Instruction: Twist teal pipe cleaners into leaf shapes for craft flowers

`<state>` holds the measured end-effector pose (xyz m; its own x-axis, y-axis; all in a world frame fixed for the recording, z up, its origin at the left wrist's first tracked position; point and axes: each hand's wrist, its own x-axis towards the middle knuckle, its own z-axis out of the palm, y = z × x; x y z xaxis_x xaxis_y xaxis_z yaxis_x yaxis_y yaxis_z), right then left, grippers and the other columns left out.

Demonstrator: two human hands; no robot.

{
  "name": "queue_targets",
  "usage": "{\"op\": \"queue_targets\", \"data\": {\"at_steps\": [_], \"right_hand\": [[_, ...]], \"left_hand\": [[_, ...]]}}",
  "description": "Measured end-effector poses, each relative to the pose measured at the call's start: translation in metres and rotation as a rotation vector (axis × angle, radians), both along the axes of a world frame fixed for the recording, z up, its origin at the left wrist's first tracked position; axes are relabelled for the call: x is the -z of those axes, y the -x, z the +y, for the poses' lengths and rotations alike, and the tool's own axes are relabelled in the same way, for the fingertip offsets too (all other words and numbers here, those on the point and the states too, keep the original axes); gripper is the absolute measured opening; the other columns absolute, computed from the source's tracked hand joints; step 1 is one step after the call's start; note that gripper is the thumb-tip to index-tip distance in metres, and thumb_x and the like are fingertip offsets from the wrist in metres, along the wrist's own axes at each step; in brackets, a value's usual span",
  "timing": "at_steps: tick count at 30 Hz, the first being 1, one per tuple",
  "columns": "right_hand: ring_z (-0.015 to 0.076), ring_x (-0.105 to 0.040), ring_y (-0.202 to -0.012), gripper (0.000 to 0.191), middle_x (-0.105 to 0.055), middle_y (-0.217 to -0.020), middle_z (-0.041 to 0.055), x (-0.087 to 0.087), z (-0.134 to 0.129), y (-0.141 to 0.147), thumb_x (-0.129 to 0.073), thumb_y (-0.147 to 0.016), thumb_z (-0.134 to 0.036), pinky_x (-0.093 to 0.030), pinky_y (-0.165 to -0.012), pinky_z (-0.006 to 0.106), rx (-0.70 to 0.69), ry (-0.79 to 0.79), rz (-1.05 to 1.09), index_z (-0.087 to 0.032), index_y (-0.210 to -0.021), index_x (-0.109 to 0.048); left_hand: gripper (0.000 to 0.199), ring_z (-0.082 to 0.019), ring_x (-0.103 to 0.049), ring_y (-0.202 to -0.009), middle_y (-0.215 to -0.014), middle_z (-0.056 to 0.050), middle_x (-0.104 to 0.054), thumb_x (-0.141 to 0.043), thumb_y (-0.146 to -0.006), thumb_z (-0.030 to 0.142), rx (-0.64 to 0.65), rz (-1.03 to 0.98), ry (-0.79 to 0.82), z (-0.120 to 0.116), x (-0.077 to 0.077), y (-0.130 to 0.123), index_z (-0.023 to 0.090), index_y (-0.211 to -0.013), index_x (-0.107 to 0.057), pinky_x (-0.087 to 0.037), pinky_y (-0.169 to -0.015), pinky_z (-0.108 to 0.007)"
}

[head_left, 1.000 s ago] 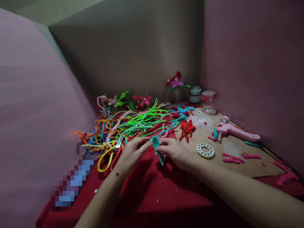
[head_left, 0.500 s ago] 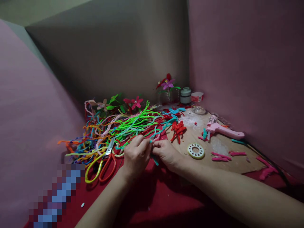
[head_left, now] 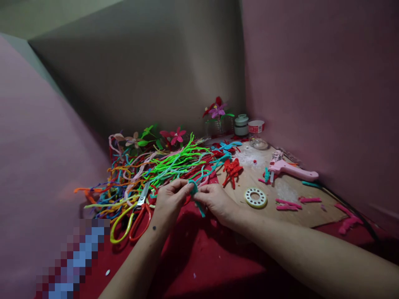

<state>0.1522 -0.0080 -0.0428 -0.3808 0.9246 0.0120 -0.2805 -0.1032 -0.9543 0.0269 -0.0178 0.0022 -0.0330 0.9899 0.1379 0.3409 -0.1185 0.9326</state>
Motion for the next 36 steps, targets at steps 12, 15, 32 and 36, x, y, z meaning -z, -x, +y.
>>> {"op": "queue_targets", "data": {"at_steps": [12, 15, 32, 36], "right_hand": [[0.0036, -0.032, -0.034, 0.02, -0.041, -0.037, -0.0066, -0.006, -0.001, -0.001, -0.057, -0.065, -0.02, -0.021, -0.036, 0.019, -0.005, 0.053, -0.032, -0.014, -0.047, -0.05], [0.0037, -0.033, -0.032, 0.015, -0.044, -0.038, -0.006, -0.005, -0.002, -0.001, -0.054, -0.065, -0.019, -0.022, -0.034, 0.018, -0.075, 0.056, -0.063, -0.014, -0.05, -0.053], [0.0063, -0.04, -0.038, 0.009, -0.049, -0.046, -0.0039, 0.007, -0.002, 0.005, -0.048, -0.058, -0.01, -0.031, -0.039, 0.018, -0.281, -0.087, -0.336, -0.013, -0.056, -0.056], [0.0072, -0.042, -0.038, 0.011, -0.05, -0.045, -0.0034, 0.009, -0.001, 0.006, -0.048, -0.058, -0.011, -0.03, -0.037, 0.018, -0.252, -0.147, -0.441, -0.014, -0.055, -0.059]], "left_hand": [[0.021, -0.006, -0.04, -0.046, -0.051, 0.004, -0.048, -0.062, -0.068, 0.032, 0.124, -0.094, 0.15, 0.001, 0.016, 0.008, 0.013, -0.061, -0.057, -0.031, -0.046, -0.018], [0.023, -0.006, -0.038, -0.045, -0.048, 0.005, -0.045, -0.062, -0.067, 0.031, 0.062, -0.026, 0.067, 0.004, 0.009, 0.007, 0.013, -0.057, -0.054, -0.03, -0.045, -0.018], [0.016, -0.013, -0.051, -0.053, -0.053, -0.002, -0.058, -0.056, -0.068, 0.025, 0.154, 0.707, -0.163, 0.11, 0.007, -0.077, 0.015, -0.056, -0.062, -0.034, -0.053, -0.023], [0.014, -0.017, -0.055, -0.061, -0.058, -0.006, -0.062, -0.055, -0.069, 0.022, 0.108, 0.829, -0.2, 0.125, 0.011, -0.076, 0.015, -0.062, -0.066, -0.035, -0.059, -0.026]]}}
